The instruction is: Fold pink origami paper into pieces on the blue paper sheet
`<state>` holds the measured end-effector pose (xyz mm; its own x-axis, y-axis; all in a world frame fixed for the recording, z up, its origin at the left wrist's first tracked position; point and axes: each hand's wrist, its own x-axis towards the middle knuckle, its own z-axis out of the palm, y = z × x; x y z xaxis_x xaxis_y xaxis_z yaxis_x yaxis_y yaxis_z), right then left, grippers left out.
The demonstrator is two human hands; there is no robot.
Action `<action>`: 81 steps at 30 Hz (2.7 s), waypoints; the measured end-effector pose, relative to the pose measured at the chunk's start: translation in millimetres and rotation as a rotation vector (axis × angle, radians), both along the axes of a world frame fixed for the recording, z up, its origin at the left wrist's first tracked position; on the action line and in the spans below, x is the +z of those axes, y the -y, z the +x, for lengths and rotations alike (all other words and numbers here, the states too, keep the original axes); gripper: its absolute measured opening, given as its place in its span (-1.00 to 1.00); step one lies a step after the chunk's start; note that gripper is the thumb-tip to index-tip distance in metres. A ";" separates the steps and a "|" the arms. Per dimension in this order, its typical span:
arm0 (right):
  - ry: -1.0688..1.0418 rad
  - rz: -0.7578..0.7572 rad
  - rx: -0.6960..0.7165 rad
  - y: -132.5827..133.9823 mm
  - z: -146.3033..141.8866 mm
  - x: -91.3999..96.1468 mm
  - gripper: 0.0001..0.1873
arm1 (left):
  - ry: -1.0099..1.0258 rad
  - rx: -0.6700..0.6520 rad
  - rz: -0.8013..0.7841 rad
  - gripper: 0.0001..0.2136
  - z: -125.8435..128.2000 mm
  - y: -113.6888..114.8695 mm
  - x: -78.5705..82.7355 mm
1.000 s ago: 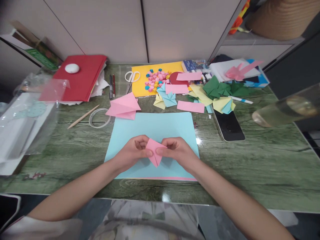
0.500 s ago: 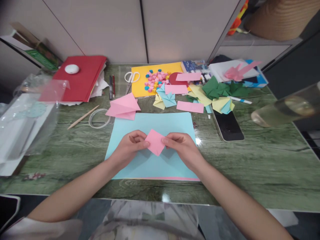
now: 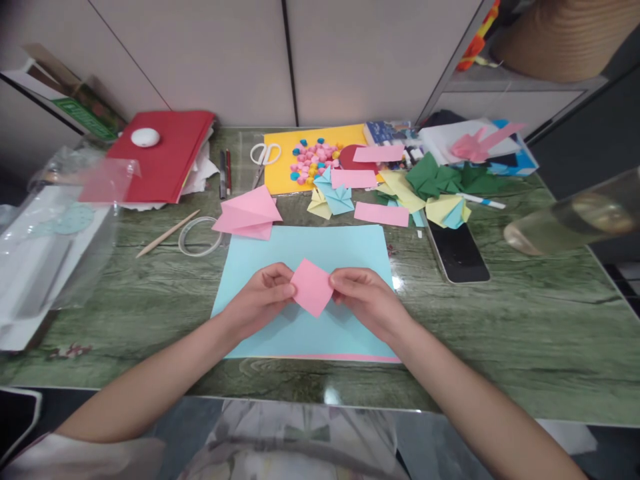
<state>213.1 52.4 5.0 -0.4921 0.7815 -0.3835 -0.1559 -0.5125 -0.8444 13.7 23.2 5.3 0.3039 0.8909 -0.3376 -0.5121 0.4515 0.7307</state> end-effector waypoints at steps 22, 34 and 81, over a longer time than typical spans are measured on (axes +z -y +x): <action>-0.107 -0.170 0.071 8.0 -14.6 -1.3 -0.69 | 0.157 -0.035 0.002 -0.89 7.8 2.5 -7.8; -0.079 -0.126 0.081 10.6 -19.9 -6.5 -0.70 | 0.140 -0.027 0.000 -0.86 10.6 4.3 -13.0; 0.443 0.494 0.124 6.8 -11.8 10.0 -0.84 | -0.382 0.079 0.183 -0.76 8.5 6.4 -0.6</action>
<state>201.3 45.7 15.0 -0.4683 0.8646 -0.1822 0.2941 -0.0420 -0.9549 22.2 16.8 4.8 0.1166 0.9620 -0.2471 -0.2171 0.2674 0.9388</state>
